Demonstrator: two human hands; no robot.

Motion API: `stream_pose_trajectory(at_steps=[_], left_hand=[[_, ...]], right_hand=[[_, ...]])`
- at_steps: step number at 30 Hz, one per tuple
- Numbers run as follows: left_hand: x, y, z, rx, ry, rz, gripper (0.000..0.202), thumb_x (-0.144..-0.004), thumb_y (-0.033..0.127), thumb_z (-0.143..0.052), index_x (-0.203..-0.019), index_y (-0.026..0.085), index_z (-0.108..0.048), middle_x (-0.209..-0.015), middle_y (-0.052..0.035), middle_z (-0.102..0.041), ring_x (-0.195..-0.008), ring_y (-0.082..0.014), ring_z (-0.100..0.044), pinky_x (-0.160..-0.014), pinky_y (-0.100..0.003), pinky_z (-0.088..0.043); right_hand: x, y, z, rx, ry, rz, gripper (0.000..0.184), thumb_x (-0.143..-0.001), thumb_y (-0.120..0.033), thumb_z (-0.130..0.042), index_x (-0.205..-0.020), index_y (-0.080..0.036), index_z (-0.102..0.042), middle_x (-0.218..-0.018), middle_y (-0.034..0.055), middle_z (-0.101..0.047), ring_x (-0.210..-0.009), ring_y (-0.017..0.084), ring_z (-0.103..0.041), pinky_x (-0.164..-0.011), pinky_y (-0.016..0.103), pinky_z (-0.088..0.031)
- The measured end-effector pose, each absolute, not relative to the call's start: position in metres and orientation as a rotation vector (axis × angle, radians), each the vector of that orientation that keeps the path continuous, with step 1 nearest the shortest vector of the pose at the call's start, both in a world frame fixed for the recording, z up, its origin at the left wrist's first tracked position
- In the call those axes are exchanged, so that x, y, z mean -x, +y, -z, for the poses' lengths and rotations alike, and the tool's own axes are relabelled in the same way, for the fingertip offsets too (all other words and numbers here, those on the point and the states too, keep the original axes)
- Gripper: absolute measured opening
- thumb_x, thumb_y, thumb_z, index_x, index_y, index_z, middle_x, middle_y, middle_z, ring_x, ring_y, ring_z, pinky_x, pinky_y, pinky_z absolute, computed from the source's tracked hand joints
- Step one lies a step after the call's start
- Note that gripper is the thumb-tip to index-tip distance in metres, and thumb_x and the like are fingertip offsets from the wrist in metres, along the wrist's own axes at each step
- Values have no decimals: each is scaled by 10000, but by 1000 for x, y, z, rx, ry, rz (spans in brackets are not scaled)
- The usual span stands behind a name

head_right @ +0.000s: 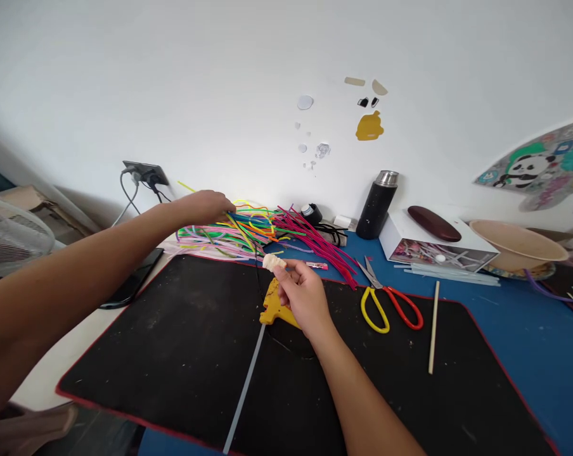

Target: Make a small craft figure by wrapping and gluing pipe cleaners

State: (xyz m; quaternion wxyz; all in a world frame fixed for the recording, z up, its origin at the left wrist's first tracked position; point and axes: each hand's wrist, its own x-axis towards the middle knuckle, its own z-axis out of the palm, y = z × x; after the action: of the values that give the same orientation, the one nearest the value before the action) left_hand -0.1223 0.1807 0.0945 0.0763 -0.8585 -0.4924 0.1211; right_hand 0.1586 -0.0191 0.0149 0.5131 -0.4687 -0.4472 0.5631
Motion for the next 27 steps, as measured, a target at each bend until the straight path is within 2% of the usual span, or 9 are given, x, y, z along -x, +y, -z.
stream_pose_trajectory(at_steps=[3,5,7,11,14,17,20,23,27], left_hand=[[116,176,-88,2829,-1532,-550,614,-786,549,-734,-1336,275,-720,-1284,-103,-768,-1108,-310,-705,-916,-349,-505],[114,174,-85,3002,-1556,-629,691,-752,639,-740,-1338,273,-718,-1299,-93,-768,-1089,-292,-710,-899,-328,-511],[114,173,-83,3056,-1575,-602,586,-779,648,-701,-1218,266,-772,-1197,-80,-800,-1021,-279,-721,-869,-328,-511],[112,175,-82,2948,-1560,-430,367,-822,558,-648,-927,244,-807,-907,-58,-805,-843,-257,-705,-773,-329,-490],[109,179,-84,2972,-1543,-348,387,-847,579,-613,-852,241,-800,-796,-35,-775,-777,-242,-680,-722,-318,-473],[106,184,-89,2930,-1616,-255,387,-863,553,-598,-897,234,-815,-786,-23,-773,-756,-227,-675,-701,-305,-459],[100,190,-89,2726,-1714,-130,415,-914,519,-544,-980,217,-820,-848,-51,-792,-780,-228,-686,-716,-307,-457],[92,193,-82,2644,-1731,-62,479,-967,495,-476,-1126,180,-799,-1027,-115,-807,-929,-271,-711,-790,-330,-484],[88,182,-69,2762,-1578,-36,600,-863,516,-671,-1400,249,-670,-1384,-92,-719,-1251,-281,-634,-1011,-326,-470]], right_hand=[[-160,-18,-16,1131,-1072,-1329,543,-764,-643,-825,-1013,-178,-698,-544,-63,-569,-422,100,-472,-410,219,-342],[-160,-18,-16,1130,-1071,-1317,532,-767,-642,-822,-1002,-181,-697,-542,-62,-570,-420,101,-471,-404,218,-338],[-160,-18,-16,1131,-1077,-1318,536,-765,-646,-823,-1000,-181,-700,-536,-62,-567,-417,101,-472,-403,217,-337],[-158,-19,-16,1127,-1080,-1335,550,-756,-650,-833,-1012,-180,-706,-534,-62,-566,-421,104,-480,-421,224,-352],[-159,-20,-16,1138,-1070,-1334,556,-755,-649,-834,-1017,-177,-700,-535,-62,-565,-421,105,-472,-417,226,-338],[-159,-19,-16,1144,-1073,-1333,568,-755,-658,-833,-1017,-174,-695,-536,-61,-567,-422,104,-473,-415,223,-331],[-158,-20,-15,1136,-1083,-1341,572,-758,-660,-832,-1025,-171,-701,-542,-61,-570,-428,100,-480,-433,225,-350],[-158,-20,-14,1125,-1096,-1349,572,-765,-652,-831,-1035,-164,-708,-543,-63,-568,-427,95,-479,-443,225,-355],[-158,-19,-13,1134,-1098,-1335,559,-777,-645,-822,-1038,-164,-709,-537,-59,-571,-422,102,-479,-433,225,-340]])
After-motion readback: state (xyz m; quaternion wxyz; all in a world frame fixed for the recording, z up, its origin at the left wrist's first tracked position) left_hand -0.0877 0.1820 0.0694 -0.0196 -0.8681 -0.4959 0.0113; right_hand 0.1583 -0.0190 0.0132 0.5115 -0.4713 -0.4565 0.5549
